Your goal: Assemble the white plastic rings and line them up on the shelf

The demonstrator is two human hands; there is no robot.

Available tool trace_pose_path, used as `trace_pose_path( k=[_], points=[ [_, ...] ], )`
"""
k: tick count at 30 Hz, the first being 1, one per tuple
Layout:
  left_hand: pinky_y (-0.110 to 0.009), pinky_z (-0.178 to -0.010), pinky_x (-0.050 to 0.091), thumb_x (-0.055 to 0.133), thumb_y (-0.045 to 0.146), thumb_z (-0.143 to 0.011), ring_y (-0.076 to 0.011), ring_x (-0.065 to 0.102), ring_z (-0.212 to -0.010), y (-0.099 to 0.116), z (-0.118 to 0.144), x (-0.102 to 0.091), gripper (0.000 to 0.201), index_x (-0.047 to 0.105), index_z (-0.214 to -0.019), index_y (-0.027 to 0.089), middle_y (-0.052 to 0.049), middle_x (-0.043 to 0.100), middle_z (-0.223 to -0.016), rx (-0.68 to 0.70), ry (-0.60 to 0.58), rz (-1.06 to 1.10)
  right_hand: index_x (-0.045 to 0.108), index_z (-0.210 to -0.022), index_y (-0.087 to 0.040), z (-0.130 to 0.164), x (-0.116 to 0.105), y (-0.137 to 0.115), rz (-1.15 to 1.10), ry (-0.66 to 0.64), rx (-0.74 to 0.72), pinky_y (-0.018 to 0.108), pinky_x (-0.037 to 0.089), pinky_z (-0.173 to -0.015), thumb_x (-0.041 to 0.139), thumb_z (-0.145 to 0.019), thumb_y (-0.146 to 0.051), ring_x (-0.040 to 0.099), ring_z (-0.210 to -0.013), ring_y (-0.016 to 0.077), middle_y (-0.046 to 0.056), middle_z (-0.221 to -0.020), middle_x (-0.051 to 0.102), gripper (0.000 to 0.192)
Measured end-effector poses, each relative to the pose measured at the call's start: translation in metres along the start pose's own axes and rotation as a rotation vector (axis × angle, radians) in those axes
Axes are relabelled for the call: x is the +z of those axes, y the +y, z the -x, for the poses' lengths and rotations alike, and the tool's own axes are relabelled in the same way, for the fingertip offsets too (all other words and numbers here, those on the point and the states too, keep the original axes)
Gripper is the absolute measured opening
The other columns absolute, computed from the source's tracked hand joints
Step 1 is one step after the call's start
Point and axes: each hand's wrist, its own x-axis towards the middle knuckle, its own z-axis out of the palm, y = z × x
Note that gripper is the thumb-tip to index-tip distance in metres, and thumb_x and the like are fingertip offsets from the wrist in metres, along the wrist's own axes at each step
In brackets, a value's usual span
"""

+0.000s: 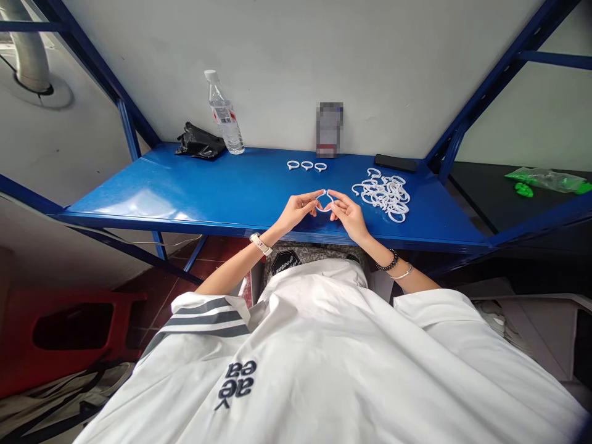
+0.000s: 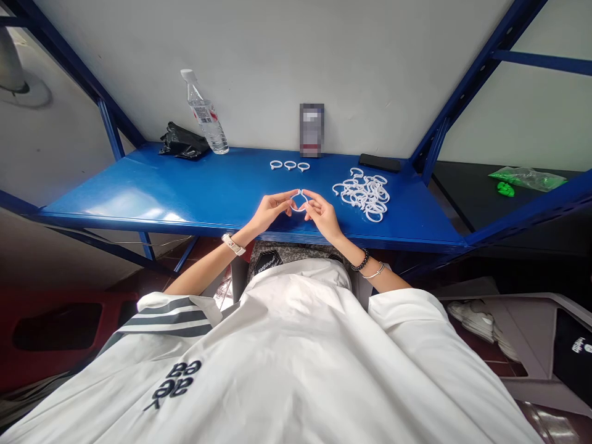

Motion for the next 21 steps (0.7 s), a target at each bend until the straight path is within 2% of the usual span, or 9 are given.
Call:
trace_pose_path(
  k=[6, 13, 21],
  points=[
    [-0.028, -0.068, 0.050, 0.068, 0.048, -0.086, -0.0119, 0.058, -0.065, 0.0000, 0.0000, -0.0005, 0.055, 0.067, -0.127, 0.011, -0.007, 0.073, -0.082, -0.001, -0.010, 0.018, 0.067, -0.127, -0.026, 0.0017, 0.0007, -0.0033, 0.023, -0.008, -0.004, 0.033, 0.053, -0.062, 0.064, -0.086, -0.051, 0.055, -0.061, 0.0141, 0.005, -0.091, 0.073, 0.048],
    [-0.028, -0.068, 0.050, 0.069, 0.047, -0.085, -0.0115, 0.057, -0.065, 0.0003, 0.0000, -0.0012, 0.055, 0.067, -0.127, 0.011, -0.007, 0.073, -0.083, -0.009, -0.026, 0.041, 0.068, -0.127, -0.025, 0.0017, 0.0006, -0.0024, 0.030, -0.010, 0.011, 0.031, 0.050, -0.058, 0.064, -0.086, -0.049, 0.053, -0.059, 0.0134, 0.006, -0.091, 0.073, 0.048],
    [-0.027, -0.069, 0.050, 0.070, 0.042, -0.085, -0.0112, 0.058, -0.065, -0.0021, -0.0007, -0.0019, 0.053, 0.067, -0.128, 0.012, -0.007, 0.072, -0.082, -0.015, -0.021, 0.067, 0.061, -0.137, -0.024, 0.0016, -0.0004, -0.0004, 0.068, -0.059, -0.031, 0.030, 0.053, -0.060, 0.061, -0.089, -0.046, 0.053, -0.058, 0.0116, 0.005, -0.092, 0.073, 0.052]
  ],
)
